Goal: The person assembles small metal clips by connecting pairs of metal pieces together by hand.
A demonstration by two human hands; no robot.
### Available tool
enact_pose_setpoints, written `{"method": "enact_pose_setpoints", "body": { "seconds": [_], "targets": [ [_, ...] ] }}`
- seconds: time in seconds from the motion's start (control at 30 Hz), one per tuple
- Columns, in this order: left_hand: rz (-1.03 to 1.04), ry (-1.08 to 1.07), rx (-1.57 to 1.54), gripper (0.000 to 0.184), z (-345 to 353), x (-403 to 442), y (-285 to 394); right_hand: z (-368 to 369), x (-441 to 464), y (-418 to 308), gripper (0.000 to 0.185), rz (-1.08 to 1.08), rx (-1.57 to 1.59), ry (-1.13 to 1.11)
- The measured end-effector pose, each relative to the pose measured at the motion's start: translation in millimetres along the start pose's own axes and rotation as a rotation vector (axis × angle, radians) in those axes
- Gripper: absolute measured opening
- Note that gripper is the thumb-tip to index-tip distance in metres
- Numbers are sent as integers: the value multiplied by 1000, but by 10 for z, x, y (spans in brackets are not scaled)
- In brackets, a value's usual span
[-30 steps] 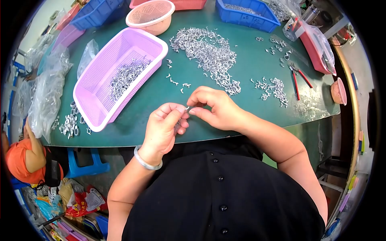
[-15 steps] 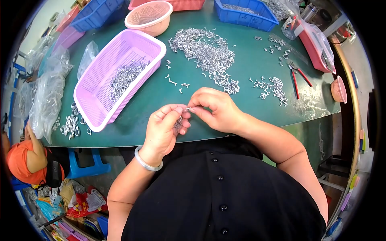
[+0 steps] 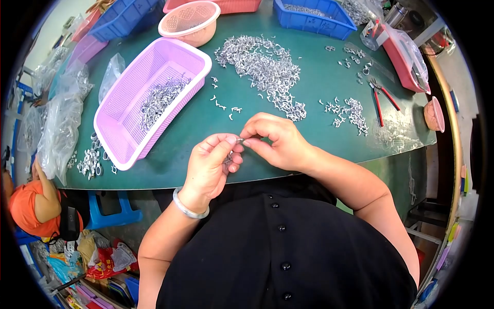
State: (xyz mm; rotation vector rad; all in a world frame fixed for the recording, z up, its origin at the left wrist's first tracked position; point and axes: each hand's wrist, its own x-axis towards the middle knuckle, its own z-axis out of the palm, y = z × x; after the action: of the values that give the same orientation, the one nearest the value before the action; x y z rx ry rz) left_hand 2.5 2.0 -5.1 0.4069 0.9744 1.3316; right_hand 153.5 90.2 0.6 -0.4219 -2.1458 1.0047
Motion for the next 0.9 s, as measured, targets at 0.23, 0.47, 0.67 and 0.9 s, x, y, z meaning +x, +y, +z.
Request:
{"method": "enact_pose_setpoints", "body": {
  "seconds": [0.23, 0.47, 0.67, 0.9],
  "targets": [
    [-17, 6, -22, 12, 1, -2, 4, -2, 2, 7, 7, -13, 13, -6],
    [-43, 1, -29, 12, 18, -5, -4, -14, 3, -1, 6, -22, -21, -25],
    [-79, -4, -51, 16, 83, -20, 7, -98, -34, -19, 7, -44, -51, 1],
    [-140, -18, -165, 20, -2, 25, 4, -288, -132, -34, 7, 11, -71, 50]
  ]
}}
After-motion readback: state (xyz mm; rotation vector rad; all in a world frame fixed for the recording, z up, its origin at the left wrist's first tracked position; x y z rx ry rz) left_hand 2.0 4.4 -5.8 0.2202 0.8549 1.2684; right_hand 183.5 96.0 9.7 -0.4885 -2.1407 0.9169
